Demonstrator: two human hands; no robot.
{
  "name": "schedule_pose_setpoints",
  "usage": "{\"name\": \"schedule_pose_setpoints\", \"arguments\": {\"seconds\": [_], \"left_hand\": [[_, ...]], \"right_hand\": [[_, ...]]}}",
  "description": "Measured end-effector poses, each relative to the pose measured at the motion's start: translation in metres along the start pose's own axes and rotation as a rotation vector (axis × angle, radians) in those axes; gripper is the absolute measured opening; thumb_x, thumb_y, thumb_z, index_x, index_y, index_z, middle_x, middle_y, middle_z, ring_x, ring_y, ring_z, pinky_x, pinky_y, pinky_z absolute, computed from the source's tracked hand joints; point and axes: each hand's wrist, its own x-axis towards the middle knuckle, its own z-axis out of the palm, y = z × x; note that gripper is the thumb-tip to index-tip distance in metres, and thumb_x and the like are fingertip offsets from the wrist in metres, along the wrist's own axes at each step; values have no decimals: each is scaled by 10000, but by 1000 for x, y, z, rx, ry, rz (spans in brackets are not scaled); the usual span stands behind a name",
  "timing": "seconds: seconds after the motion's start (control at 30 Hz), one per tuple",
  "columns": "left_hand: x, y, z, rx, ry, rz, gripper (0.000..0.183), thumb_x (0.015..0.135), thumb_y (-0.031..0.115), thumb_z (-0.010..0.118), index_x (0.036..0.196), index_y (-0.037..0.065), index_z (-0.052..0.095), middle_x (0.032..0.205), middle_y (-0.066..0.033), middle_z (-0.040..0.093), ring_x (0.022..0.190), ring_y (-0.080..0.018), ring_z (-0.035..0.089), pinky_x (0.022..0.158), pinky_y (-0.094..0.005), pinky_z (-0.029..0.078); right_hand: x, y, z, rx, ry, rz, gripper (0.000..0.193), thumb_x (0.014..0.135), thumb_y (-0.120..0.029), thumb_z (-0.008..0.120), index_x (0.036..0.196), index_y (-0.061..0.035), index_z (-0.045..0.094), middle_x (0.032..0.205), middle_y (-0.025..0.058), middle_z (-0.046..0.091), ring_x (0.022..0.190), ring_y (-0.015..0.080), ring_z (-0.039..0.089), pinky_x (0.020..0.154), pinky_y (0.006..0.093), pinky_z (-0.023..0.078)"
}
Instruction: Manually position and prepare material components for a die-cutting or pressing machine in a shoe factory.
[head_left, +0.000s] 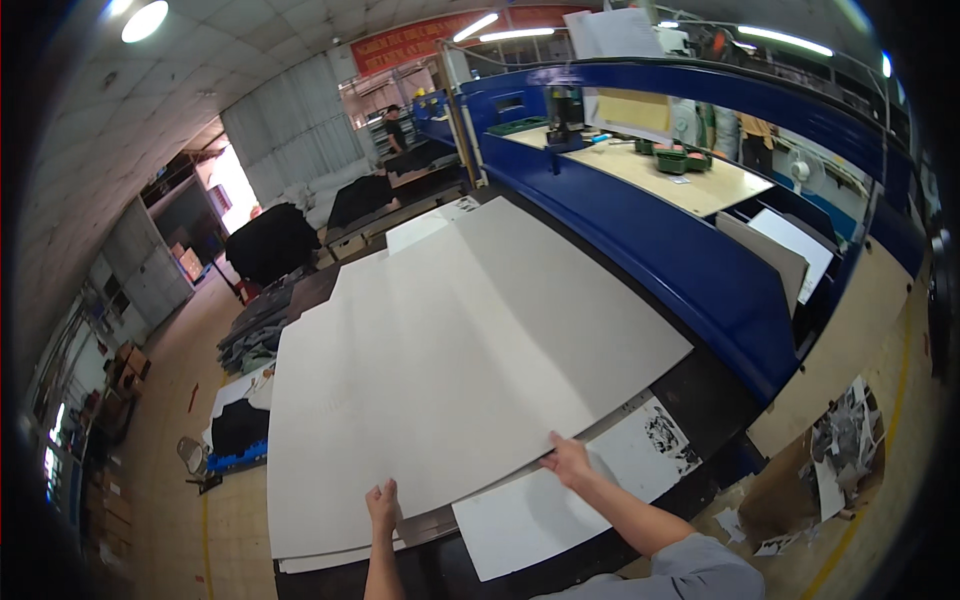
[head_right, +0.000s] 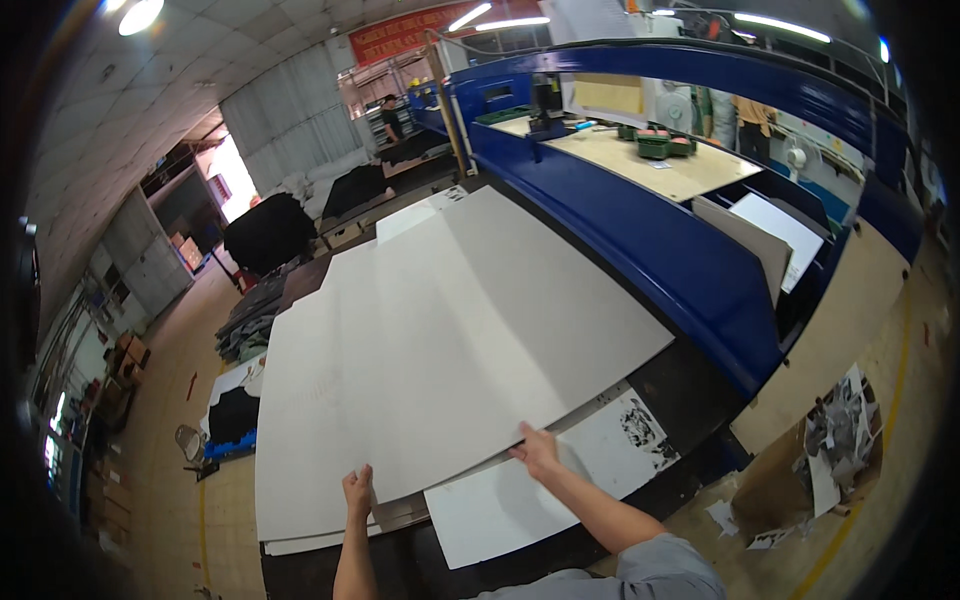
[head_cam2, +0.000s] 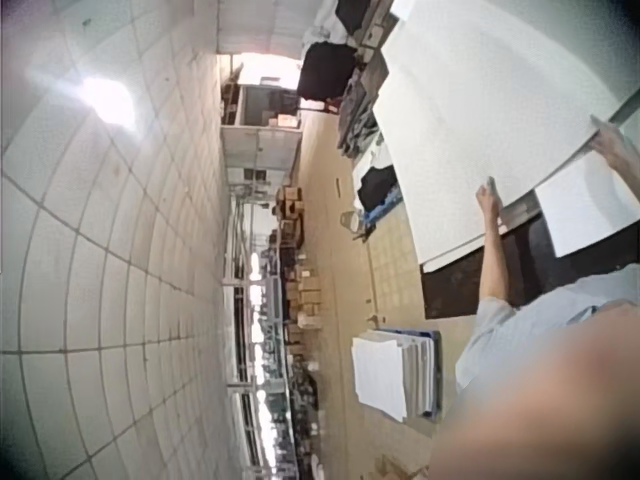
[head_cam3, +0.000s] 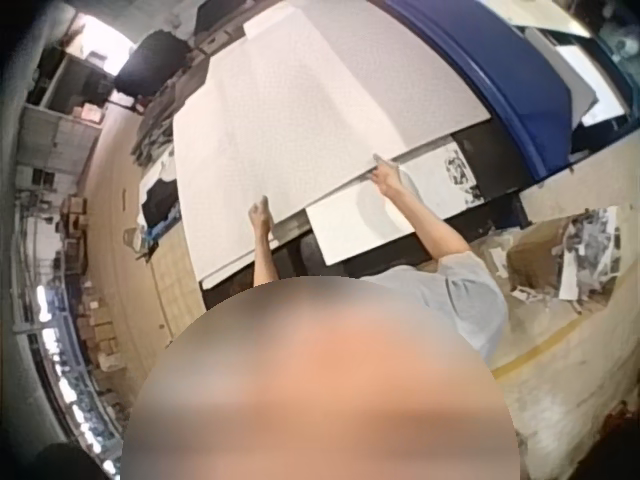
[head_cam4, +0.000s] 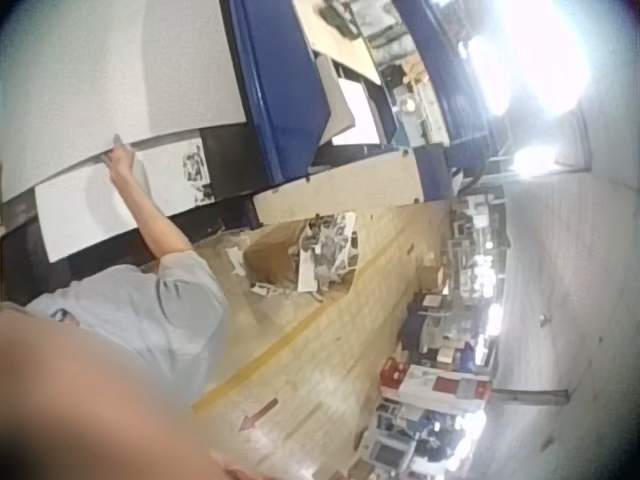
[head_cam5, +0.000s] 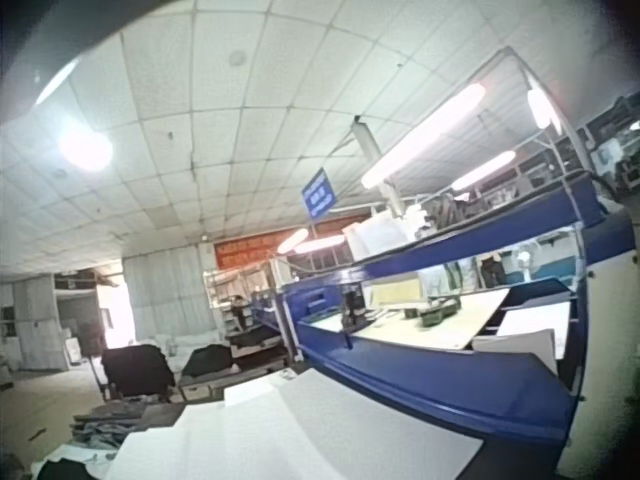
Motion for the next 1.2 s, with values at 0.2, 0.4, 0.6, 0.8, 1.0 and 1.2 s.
{"name": "schedule_pose_setpoints", "arguments": {"seconds": [0.2, 0.4, 0.6, 0.8, 1.0, 1.2], "left_hand": [[24, 40, 97, 188, 22, 119, 390, 834, 289, 653, 652, -39, 548, 573, -41, 539, 562, -126, 439, 508, -356, 384], [45, 80, 174, 120, -8, 7, 436, 823, 310, 670, 576, 30, 445, 549, 0, 428, 517, -113, 404, 439, -329, 345], [13, 99, 275, 247, -262, 34, 480, 860, 370, 619, 729, -91, 588, 655, -130, 578, 609, -195, 507, 594, -383, 426], [52, 58, 265, 617, -71, 468, 661, 887, 518, 536, 662, -104, 554, 623, -221, 566, 597, -334, 524, 676, -466, 427], [25, 36, 298, 119, -315, 797, 560, 973, 406, 418, 867, -104, 625, 712, -223, 618, 625, -316, 527, 622, -459, 432], [36, 60, 294, 243, -309, 240, 490, 920, 401, 488, 854, -63, 632, 782, -168, 616, 633, -261, 554, 545, -392, 489]], "right_hand": [[65, -96, 10, -107, 215, -276, 212, 889, -125, 594, 731, 2, 538, 595, 57, 514, 461, 171, 523, 412, 331, 514], [105, -160, 0, -12, 221, -351, 177, 879, -139, 591, 880, 36, 570, 754, 88, 570, 631, 207, 604, 578, 384, 583], [59, -203, -100, 150, 227, -434, 287, 874, -146, 565, 1098, 33, 578, 987, 139, 636, 911, 251, 628, 829, 403, 536], [-123, -72, -82, -583, -515, -538, 296, 914, -248, 594, 1130, -50, 640, 1077, 59, 657, 927, 129, 580, 852, 291, 467], [-298, 172, -133, -458, -771, 54, 481, 962, -407, 479, 1234, -19, 564, 1222, 71, 588, 1111, 137, 515, 958, 300, 404], [-369, 251, -136, -310, -539, -44, 534, 1000, -406, 366, 1364, -21, 432, 1387, 102, 447, 1303, 189, 368, 1093, 298, 245]]}}
